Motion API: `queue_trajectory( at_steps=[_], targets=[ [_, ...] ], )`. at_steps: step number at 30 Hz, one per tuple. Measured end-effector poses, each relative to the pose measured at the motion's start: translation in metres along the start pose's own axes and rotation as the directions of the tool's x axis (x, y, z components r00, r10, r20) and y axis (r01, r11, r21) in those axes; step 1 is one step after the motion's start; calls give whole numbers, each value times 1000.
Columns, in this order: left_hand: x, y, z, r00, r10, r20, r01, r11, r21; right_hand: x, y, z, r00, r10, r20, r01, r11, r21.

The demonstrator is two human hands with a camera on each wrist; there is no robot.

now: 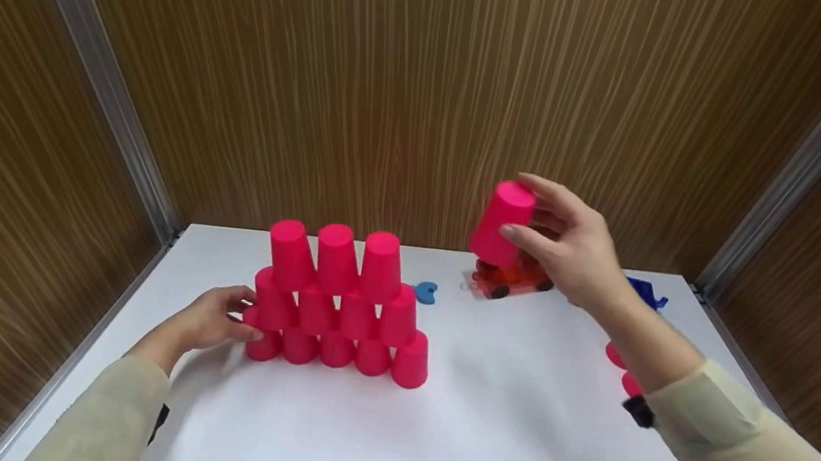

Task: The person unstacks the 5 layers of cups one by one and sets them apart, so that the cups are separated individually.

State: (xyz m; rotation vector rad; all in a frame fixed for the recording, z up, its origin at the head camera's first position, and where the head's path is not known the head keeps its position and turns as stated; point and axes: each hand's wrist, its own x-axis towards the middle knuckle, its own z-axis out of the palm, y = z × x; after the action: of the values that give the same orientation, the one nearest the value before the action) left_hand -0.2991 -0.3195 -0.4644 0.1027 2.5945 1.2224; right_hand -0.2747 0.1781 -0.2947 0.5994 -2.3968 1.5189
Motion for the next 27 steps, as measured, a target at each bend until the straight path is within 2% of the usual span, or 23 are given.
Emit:
queue_trajectory(
  at_steps=[8, 13, 19, 24, 27],
  targets=[
    [-2, -2, -1, 1000, 3, -1, -3, 1000, 6, -43, 42, -42, 995, 62, -78, -70, 993, -100],
    [-4, -4, -5, 1000, 3, -11, -3, 1000, 19, -66, 64, -60, 985, 135, -110, -150, 978, -146],
    [-5, -6, -5, 999, 38, -15, -38, 999, 21, -94, 89, -82, 968, 202, -146, -225, 961, -162],
    [-5, -7, -3, 999, 29, -18, -29, 1000, 2, -117, 114, -101, 960, 226, -166, -254, 952, -170],
    [-5, -6, -3, 1000, 18, -18, -18, 1000, 0, -130, 129, -111, 948, 266, -177, -296, 939, -173]
  ],
)
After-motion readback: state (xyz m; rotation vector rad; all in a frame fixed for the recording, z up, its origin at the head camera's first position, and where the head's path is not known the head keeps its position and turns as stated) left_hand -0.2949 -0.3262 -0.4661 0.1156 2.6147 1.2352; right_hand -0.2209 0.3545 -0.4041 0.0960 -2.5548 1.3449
